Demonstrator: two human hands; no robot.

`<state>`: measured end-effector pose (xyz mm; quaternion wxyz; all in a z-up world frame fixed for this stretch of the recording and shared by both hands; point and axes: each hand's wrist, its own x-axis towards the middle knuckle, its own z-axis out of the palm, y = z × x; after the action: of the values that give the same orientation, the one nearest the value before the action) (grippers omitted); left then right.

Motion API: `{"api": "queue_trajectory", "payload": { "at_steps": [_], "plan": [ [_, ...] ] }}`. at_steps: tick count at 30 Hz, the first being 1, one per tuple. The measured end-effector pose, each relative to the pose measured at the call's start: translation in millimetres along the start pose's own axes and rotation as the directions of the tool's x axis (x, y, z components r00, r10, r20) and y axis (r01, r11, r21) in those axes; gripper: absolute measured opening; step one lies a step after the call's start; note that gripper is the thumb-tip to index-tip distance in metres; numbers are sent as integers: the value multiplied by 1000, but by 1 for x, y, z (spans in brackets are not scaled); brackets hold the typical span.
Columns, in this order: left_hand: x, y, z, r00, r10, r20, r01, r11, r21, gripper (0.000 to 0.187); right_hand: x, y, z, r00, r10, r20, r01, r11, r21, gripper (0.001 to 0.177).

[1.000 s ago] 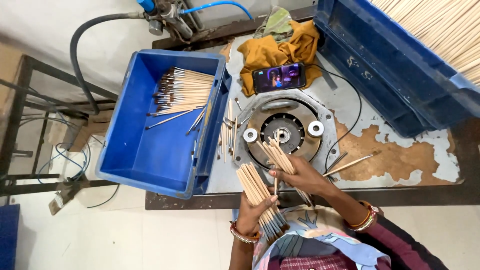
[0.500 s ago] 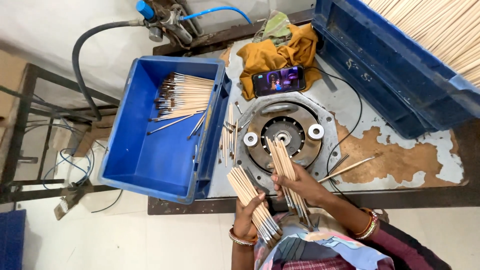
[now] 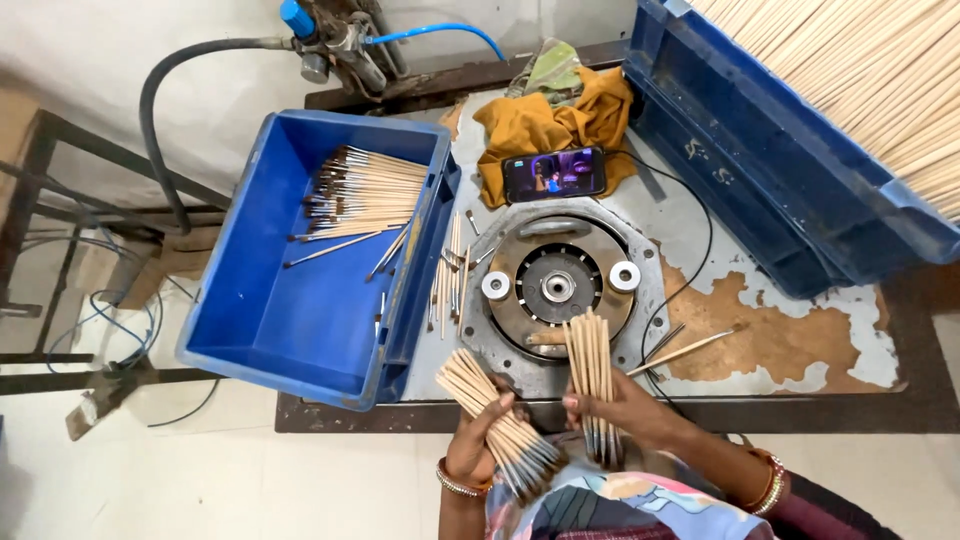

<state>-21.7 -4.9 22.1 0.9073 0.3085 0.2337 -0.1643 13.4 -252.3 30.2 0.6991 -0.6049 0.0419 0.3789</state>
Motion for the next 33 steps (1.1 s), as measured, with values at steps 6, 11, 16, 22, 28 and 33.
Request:
{"api": "queue_trajectory", "payload": {
  "at_steps": [6, 11, 16, 22, 28, 33],
  "plan": [
    [12, -8, -11, 999, 0, -51, 3, 999, 49, 31, 7, 41, -5, 993, -10, 115, 19, 997, -75, 44],
    [2, -4, 2, 1000, 14, 1, -15, 997, 80, 33, -2, 7, -10, 992, 45, 121, -22, 983, -182, 46],
    [26, -23, -28, 992, 25, 126, -50, 979, 195, 37, -32, -89, -62, 907, -340, 247, 413, 614, -672, 42],
    [50, -37, -47, 996, 33, -84, -18, 984, 178, 44, -72, -245, -160, 841, -538, 59, -167, -362, -917, 18],
    [37, -32, -22, 1000, 16, 23, -18, 996, 82, 40, -89, -337, -263, 706, -707, 42, -686, -697, -208, 4],
    [30, -28, -25, 999, 18, -33, -15, 996, 93, 37, -36, -320, -285, 854, -489, -178, -504, -862, -48, 46]
  ]
}}
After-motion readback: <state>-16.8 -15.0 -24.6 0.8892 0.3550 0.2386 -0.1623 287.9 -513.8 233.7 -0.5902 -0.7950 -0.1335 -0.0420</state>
